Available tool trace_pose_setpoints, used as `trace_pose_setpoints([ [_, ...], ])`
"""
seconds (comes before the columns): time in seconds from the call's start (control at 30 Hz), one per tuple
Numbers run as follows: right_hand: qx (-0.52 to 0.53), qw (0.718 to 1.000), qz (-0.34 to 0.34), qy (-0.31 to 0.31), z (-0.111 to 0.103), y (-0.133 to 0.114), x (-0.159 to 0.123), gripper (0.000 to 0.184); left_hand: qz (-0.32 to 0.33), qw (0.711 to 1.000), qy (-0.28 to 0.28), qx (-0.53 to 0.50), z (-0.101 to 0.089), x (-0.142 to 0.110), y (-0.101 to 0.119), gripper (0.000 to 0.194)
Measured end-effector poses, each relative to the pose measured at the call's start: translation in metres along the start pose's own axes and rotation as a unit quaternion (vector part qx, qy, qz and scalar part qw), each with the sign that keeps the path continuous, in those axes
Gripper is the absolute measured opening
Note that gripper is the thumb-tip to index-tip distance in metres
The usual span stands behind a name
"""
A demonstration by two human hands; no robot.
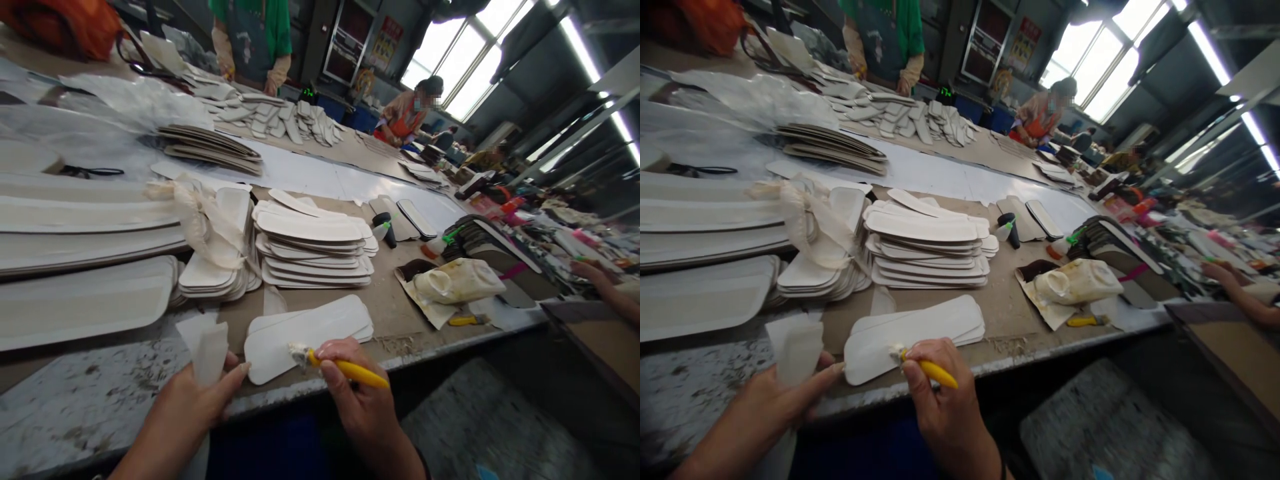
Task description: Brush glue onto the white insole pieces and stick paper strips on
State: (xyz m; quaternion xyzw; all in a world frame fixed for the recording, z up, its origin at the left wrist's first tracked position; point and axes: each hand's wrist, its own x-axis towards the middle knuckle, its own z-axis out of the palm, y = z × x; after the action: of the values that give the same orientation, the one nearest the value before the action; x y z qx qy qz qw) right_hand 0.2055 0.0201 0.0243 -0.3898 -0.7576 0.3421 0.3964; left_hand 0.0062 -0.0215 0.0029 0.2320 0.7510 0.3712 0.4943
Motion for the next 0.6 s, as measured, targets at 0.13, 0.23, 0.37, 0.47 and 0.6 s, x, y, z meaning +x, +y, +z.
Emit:
trace_pose_setpoints([
  [0.13, 0.044, 0.997, 0.058, -0.022, -0.002, -0.005, 0.001, 0.021, 0.033, 0.997, -0.073, 0.002, -0.004, -0.018, 0.01, 0.026],
  [0.23, 0.093, 0.983, 0.142, -0.067, 0.007, -0.004, 0.007, 0.027, -0.01, 0.981, -0.179, -0.078, 0.001, -0.033, 0.02, 0.023],
  [0.37, 0.166, 0.954, 0.216, -0.122, 0.029, -0.008, 0.015, 0.032, -0.026, 0.959, -0.26, -0.11, 0.01, -0.043, 0.026, 0.037],
  [0.47, 0.234, 0.915, 0.286, -0.16, 0.039, -0.011, 0.017, 0.033, -0.024, 0.959, -0.269, -0.084, 0.015, -0.044, 0.025, 0.039],
  [0.6, 0.212, 0.915, 0.292, -0.181, 0.039, -0.012, 0.012, 0.027, -0.015, 0.963, -0.253, -0.088, 0.019, -0.044, 0.021, 0.027],
])
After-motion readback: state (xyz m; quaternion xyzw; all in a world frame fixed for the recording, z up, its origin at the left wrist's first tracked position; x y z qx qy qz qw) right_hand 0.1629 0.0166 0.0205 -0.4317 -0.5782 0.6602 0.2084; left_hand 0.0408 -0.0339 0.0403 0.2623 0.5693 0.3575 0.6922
